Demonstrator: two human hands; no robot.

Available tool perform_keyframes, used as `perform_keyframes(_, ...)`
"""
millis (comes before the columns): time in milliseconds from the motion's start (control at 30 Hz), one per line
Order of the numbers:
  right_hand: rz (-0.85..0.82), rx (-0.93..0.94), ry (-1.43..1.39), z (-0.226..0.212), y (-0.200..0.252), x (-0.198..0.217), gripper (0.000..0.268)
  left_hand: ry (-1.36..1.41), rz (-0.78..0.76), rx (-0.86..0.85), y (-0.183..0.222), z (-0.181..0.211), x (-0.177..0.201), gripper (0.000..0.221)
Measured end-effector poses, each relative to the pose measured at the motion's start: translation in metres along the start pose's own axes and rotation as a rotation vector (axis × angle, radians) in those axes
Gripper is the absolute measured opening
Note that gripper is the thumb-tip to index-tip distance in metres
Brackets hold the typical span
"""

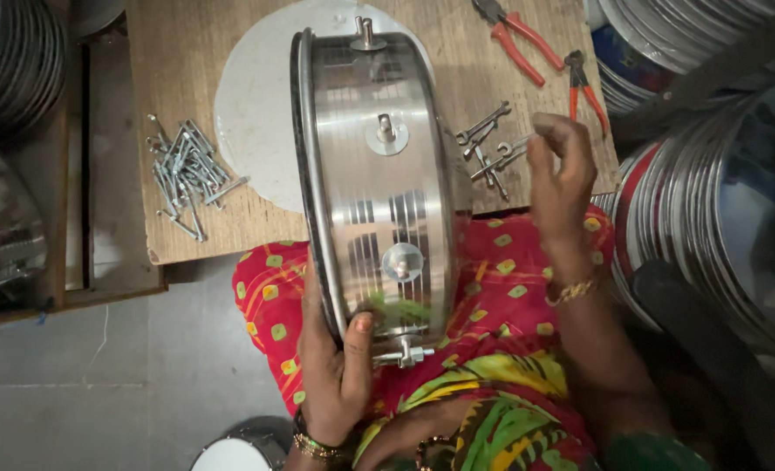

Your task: The person assembles a drum by placing a head on the shell and then inserting and tightening several tension rods around the rim using their hands and a small wrench.

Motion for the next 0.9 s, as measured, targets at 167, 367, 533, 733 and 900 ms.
perform_keyframes(167, -0.096, -0.138, 0.265, 0.110, 0.004, -0.014, 0.017, 0.105, 0.049, 0.047, 0.001, -0.005, 0.001, 0.066)
perform_keyframes(367, -0.189, -0.109, 0.403, 0.128, 0.026, -0.036, 0.012, 0.085, 0.084, 0.012, -0.002, -0.001, 0.007, 0.066)
perform_keyframes(533, -0.291, -0.242, 0.333, 0.127, 0.031, -0.041, 0.018, 0.089, 0.123, 0.049, -0.002, -0.006, 0.013, 0.065)
perform_keyframes(733, -0.380, -0.210, 0.528, 0.091, 0.036, -0.047, 0.039, 0.024, 0.167, 0.046, -0.007, -0.004, 0.023, 0.061)
perform_keyframes(900, -0.390, -0.217, 0.581, 0.111, 0.042, -0.043, 0.035, 0.033, 0.179, 0.012, -0.009, -0.005, 0.023, 0.060)
Point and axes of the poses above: each hand's wrist, its own y-axis away from the middle knuckle, its own x-axis out of the back of the hand, z = x × y, the point moved 7 cm from there along -y, towards the middle knuckle, and after that the axes turned 4 degrees about y, right-handed, at the moved point
